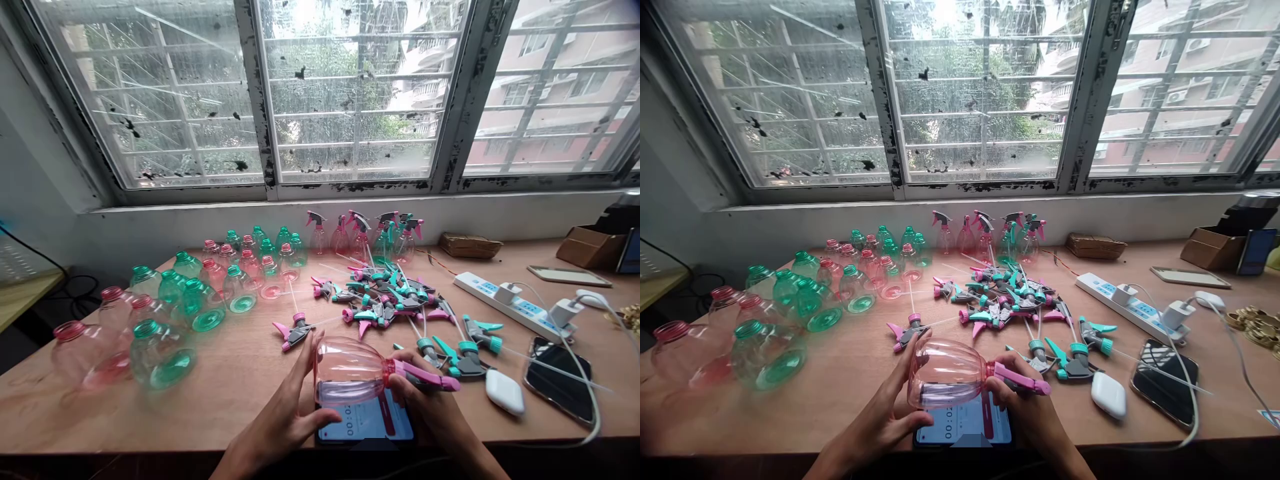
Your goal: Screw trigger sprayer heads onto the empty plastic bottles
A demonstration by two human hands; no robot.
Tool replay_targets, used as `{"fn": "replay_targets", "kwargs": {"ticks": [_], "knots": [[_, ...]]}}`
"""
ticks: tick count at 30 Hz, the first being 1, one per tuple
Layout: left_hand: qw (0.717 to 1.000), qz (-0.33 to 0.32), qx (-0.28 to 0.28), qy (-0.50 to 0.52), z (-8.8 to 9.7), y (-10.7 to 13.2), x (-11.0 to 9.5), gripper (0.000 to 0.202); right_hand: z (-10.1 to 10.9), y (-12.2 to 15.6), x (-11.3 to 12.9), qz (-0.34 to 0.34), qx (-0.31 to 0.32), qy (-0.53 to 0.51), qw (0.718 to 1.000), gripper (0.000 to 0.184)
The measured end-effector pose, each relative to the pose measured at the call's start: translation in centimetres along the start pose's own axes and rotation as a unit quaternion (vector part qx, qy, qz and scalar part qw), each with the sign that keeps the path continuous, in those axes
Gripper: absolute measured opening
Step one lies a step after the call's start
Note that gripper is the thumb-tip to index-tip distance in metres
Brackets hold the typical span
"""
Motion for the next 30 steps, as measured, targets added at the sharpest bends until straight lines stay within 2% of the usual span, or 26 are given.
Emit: {"fn": "replay_targets", "kwargs": {"ticks": [4, 9, 10, 13, 15, 20, 24, 25, 30], "knots": [[1.0, 0.005, -0.001, -0.018, 0.13, -0.13, -0.09, 0.095, 0.14, 0.01, -0.06, 0.002, 0.014, -0.005, 1.0, 0.028], [0.999, -0.006, -0.015, -0.03, -0.08, 0.08, -0.4, 0.062, 0.07, 0.04, -0.27, -0.006, 0.016, -0.021, 1.0, 0.03], [1.0, -0.003, -0.012, -0.029, -0.13, 0.11, -0.43, 0.064, 0.02, 0.01, -0.33, -0.007, 0.014, -0.025, 1.0, 0.031], [1.0, 0.007, -0.006, -0.024, -0.08, 0.09, -0.53, 0.095, -0.08, -0.08, -0.48, -0.01, 0.007, -0.03, 0.999, 0.032], [1.0, 0.01, -0.008, -0.024, 0.06, 0.0, -0.61, 0.106, -0.11, -0.11, -0.55, -0.012, 0.008, -0.03, 0.999, 0.031], [0.999, 0.016, -0.002, -0.031, -0.04, -0.03, -0.73, 0.098, -0.18, -0.06, -0.82, -0.017, 0.026, -0.047, 0.998, 0.032], [0.999, -0.005, -0.011, -0.045, -0.2, 0.19, -0.78, 0.076, -0.25, -0.01, -0.96, -0.027, 0.028, -0.058, 0.998, 0.036], [0.999, -0.006, -0.012, -0.046, -0.21, 0.22, -0.74, 0.076, -0.26, -0.02, -0.92, -0.027, 0.027, -0.052, 0.998, 0.036], [0.999, 0.007, 0.008, -0.034, -0.11, -0.07, -0.66, 0.105, -0.16, -0.13, -0.56, -0.009, 0.022, -0.014, 1.0, 0.034]]}}
Point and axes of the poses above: each hand's wrist, its own y-axis away from the middle knuckle, its own z-axis out of the back of the hand, x = y × z, the point moved 4 cm from there along -y, towards the middle knuckle, and after that the axes turned 14 degrees about y, right-handed, at the moved point
